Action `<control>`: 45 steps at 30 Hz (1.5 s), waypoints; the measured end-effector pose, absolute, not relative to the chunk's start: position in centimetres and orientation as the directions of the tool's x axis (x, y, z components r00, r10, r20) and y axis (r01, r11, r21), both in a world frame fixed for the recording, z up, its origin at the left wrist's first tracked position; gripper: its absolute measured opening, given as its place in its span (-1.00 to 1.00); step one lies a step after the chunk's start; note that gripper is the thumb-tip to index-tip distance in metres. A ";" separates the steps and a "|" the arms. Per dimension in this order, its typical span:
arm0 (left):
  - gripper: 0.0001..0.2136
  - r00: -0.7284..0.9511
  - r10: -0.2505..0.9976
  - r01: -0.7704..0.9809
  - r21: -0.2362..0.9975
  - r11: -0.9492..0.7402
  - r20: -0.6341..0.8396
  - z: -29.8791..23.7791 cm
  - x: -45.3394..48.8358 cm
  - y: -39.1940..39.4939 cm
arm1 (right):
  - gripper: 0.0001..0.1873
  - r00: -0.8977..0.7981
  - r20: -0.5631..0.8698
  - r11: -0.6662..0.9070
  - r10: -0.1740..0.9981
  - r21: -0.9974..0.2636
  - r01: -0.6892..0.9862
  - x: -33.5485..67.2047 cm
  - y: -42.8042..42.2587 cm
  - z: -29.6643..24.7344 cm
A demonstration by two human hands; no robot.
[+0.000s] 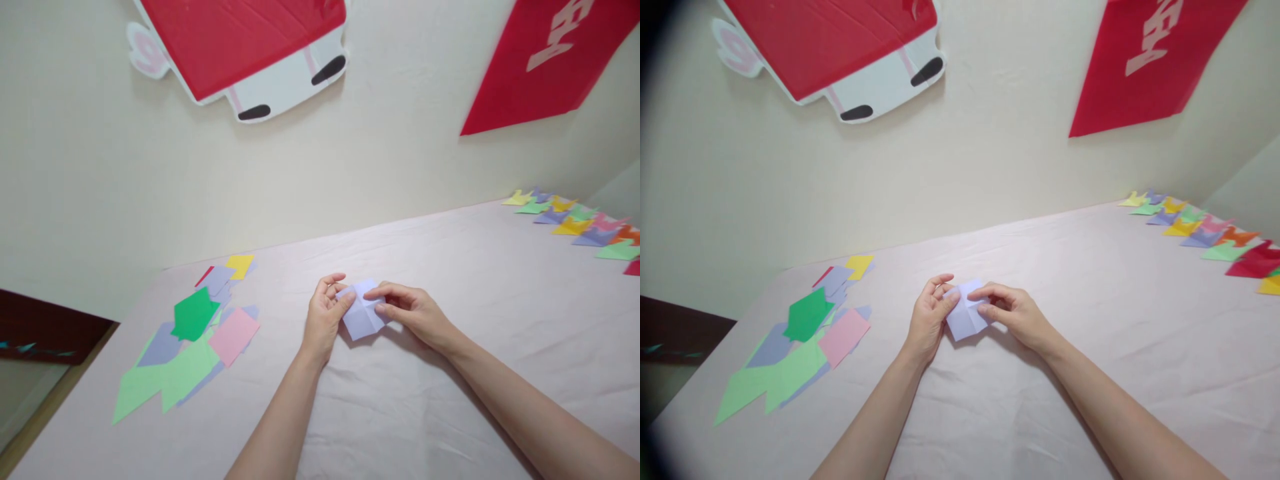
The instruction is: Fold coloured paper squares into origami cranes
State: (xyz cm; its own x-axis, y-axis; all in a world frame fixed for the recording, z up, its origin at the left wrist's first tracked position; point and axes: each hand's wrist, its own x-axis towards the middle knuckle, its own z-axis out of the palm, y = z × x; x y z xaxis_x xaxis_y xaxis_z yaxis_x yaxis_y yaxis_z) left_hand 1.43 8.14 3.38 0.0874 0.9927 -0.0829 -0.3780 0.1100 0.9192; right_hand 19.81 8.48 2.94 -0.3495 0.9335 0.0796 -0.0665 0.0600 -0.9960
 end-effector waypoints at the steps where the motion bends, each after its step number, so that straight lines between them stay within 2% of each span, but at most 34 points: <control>1: -0.53 0.083 0.993 -0.378 0.919 0.109 -0.084 3.3 1.4 8.1 | -0.75 -0.326 0.112 0.107 0.939 -0.994 -0.032 19.8 8.5 2.9; 4: -0.55 0.100 0.990 -0.384 0.915 0.127 -0.095 3.3 1.5 7.9 | -0.83 -0.245 0.205 0.230 0.947 -0.970 0.078 19.7 8.4 3.0; 7: -0.52 0.137 0.984 -0.382 0.910 0.159 -0.115 3.3 1.7 7.6 | -0.89 -0.182 0.260 0.288 0.948 -0.946 0.150 19.6 8.2 3.4; 14: -0.53 0.221 0.966 -0.410 0.887 0.215 -0.132 3.6 2.0 7.2 | -0.85 -0.250 0.410 0.462 0.877 -0.862 0.208 19.5 8.0 4.0; 19: -0.50 0.265 0.952 -0.456 0.851 0.261 -0.150 3.9 1.9 7.2 | -0.89 -0.257 0.399 0.449 0.880 -0.874 0.183 19.2 7.9 4.1; 27: -0.17 0.293 0.951 -0.429 0.875 0.225 -0.101 3.6 1.9 7.3 | -0.92 -0.180 0.363 0.390 0.914 -0.910 0.143 18.9 8.0 3.9; 31: -0.23 0.251 0.965 -0.389 0.905 0.170 -0.074 3.4 2.1 7.4 | -0.92 -0.206 0.365 0.393 0.908 -0.912 0.116 18.9 8.1 3.7; 34: -0.47 0.112 0.993 -0.240 0.971 0.004 0.023 3.2 2.3 7.3 | -0.91 -0.187 0.375 0.404 0.908 -0.901 0.159 19.0 8.1 3.6; 36: -0.58 0.020 0.987 -0.022 0.987 -0.162 0.162 3.3 2.4 7.1 | -0.92 -0.159 0.404 0.429 0.901 -0.883 0.189 19.0 8.2 3.6; 38: -0.58 -0.029 0.950 0.237 0.925 -0.297 0.312 3.5 2.5 6.8 | -0.92 -0.144 0.445 0.467 0.884 -0.857 0.216 19.1 8.2 3.6; 40: -0.60 -0.041 0.908 0.429 0.828 -0.361 0.418 3.8 2.6 6.4 | -0.90 -0.146 0.497 0.518 0.855 -0.822 0.238 19.0 8.1 3.7; 43: -0.82 -0.040 0.875 0.541 0.746 -0.387 0.483 4.2 2.7 6.0 | -0.86 -0.167 0.557 0.581 0.813 -0.766 0.274 19.0 7.9 3.8; 45: -0.89 -0.059 0.881 0.529 0.763 -0.372 0.470 4.2 2.7 5.9 | -0.86 -0.169 0.571 0.594 0.803 -0.747 0.298 18.9 7.8 3.9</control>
